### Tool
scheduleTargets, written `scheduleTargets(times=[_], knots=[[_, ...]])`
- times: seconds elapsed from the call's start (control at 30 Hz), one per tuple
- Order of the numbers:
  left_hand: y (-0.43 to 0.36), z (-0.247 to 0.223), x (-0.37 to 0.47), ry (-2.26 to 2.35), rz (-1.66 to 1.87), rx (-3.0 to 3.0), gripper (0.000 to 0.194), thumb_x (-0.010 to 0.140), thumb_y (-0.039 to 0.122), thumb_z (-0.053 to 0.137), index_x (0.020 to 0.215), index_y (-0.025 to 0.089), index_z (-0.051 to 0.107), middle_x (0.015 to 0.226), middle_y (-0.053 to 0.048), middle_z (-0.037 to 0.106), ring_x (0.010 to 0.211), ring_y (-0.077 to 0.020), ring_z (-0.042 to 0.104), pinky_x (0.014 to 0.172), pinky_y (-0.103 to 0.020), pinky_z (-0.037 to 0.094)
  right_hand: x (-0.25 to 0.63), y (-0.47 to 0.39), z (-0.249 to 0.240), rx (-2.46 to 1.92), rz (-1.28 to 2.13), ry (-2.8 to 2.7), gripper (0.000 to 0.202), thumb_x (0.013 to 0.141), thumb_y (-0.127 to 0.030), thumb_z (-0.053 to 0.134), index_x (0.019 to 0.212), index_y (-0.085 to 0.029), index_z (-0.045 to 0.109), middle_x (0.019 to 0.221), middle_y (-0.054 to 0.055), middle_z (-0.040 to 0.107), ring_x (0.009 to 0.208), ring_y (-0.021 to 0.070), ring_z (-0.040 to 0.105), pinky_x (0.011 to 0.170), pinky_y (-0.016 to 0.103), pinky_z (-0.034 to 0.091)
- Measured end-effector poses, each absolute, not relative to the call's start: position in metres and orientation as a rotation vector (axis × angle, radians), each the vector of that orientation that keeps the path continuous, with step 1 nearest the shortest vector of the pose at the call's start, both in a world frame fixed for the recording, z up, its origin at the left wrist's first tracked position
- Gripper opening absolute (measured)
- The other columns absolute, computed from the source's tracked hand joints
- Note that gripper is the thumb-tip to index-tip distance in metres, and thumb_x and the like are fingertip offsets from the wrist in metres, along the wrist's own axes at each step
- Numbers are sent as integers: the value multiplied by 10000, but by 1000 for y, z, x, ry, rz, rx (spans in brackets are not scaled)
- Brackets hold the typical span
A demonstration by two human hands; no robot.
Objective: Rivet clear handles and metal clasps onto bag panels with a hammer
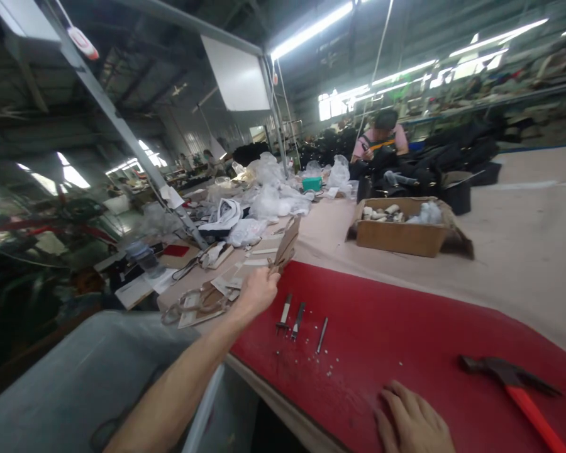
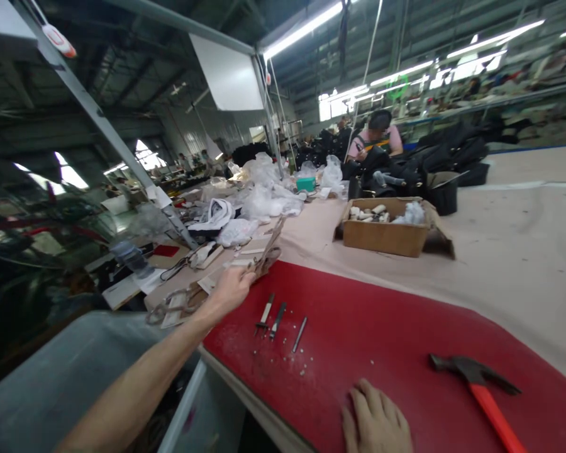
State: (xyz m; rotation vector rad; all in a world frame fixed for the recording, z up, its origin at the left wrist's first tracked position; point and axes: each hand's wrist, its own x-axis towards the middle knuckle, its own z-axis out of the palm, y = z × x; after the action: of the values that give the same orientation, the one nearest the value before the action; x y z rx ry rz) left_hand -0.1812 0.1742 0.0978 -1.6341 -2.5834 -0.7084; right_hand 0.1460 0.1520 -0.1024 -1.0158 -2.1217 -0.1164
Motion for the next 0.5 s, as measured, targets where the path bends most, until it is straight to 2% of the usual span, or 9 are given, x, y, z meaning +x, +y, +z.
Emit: scheduleTargets(times=[0.1,0.2,0.33,0.5], knots=[[158,75,-107,-2634,-711,-1833,226,874,342,532,826,157,652,771,-94,685,759,-208,646,647,-285,400,153,143,-96,-1116,223,-1968,237,878,-387,521,972,-214,654,1021,93,701,934,262,650,792,415,523],[137,39,-34,-2769,-843,-2112,141,811,288,575,828,163,637,741,-72,682,704,-201,633,624,-280,396,167,132,-83,-1256,600,-1684,332,908,-451,471,1054,-194,622,1062,110,685,984,246,645,866,414,523],[106,-2,42,-2784,-1023,-2387,266,785,231,593,1041,161,601,909,-95,701,825,-228,649,738,-322,469,189,122,-65,-1372,841,-1439,412,900,-495,452,1139,-188,589,1134,117,660,1048,239,622,935,412,498],[76,-21,80,-2403,-973,-2831,368,817,139,495,1183,145,525,1145,-148,641,1055,-270,617,921,-396,490,215,127,-63,-1403,831,-1579,344,834,-455,528,1049,-201,617,1094,111,661,1025,255,617,906,434,505]])
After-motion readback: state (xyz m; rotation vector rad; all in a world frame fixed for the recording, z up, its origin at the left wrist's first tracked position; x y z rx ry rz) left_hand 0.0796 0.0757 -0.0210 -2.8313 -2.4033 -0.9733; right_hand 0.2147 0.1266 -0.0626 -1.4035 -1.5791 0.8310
